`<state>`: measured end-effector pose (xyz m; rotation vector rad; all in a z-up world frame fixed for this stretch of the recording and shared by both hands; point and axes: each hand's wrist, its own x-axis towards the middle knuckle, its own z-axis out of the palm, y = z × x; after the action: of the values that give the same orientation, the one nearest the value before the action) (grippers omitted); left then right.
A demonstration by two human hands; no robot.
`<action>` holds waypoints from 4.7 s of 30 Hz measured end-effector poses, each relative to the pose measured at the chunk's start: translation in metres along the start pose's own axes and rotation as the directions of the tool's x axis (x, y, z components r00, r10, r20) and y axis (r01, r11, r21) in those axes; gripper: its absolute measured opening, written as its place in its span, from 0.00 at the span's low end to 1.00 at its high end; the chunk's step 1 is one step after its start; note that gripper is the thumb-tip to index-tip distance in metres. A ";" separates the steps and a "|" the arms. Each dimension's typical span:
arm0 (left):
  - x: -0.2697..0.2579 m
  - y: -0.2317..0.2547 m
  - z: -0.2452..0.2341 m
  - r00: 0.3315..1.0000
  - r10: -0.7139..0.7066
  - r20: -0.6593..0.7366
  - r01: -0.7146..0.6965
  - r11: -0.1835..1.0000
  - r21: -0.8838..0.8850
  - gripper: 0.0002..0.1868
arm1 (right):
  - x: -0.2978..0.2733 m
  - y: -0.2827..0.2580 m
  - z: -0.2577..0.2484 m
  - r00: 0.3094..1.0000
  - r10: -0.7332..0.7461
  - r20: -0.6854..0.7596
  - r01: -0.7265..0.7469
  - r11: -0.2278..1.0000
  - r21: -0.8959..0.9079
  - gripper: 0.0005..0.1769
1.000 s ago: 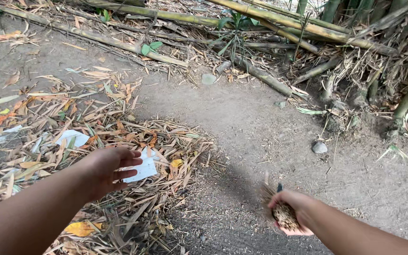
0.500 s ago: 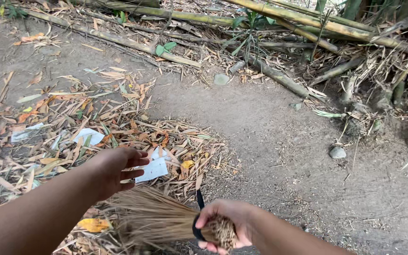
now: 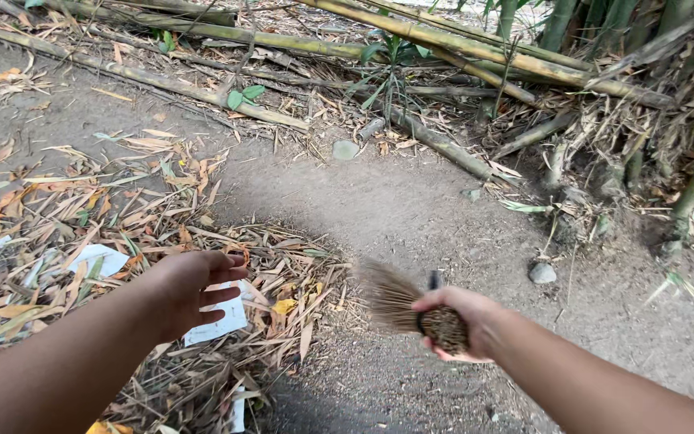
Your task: The person sweeps dry leaves and debris into a pile on the ground using a handheld whisk broom.
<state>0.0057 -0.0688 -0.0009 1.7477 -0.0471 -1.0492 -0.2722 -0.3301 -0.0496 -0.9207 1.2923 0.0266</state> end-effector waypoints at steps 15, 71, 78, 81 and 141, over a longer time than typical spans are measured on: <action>-0.004 0.003 0.007 0.962 -0.136 -0.236 0.094 0.979 -0.181 0.16 | 0.120 0.023 0.053 0.943 0.290 0.164 -0.203 0.890 -0.408 0.15; 0.141 0.095 0.142 0.994 -0.056 0.092 0.057 0.998 -0.001 0.19 | 0.086 -0.091 -0.142 0.999 0.029 -0.030 -0.031 0.997 -0.072 0.17; 0.150 0.076 0.164 0.993 -0.102 0.055 0.105 0.993 -0.052 0.20 | 0.135 -0.086 -0.255 0.954 0.089 -0.286 -0.123 0.987 -0.104 0.18; 0.153 0.062 0.170 0.991 -0.131 0.025 0.132 0.989 -0.069 0.19 | 0.149 -0.074 -0.228 0.971 0.193 -0.144 -0.200 0.979 -0.039 0.22; 0.101 0.060 0.018 0.933 -0.145 -0.330 0.055 0.962 -0.268 0.14 | 0.194 -0.107 0.053 0.915 0.250 0.317 0.010 0.771 -0.636 0.08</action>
<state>0.0814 -0.1586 -0.0181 1.6861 0.3886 -0.7647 -0.1132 -0.4587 -0.1503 -1.3169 0.9651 0.7590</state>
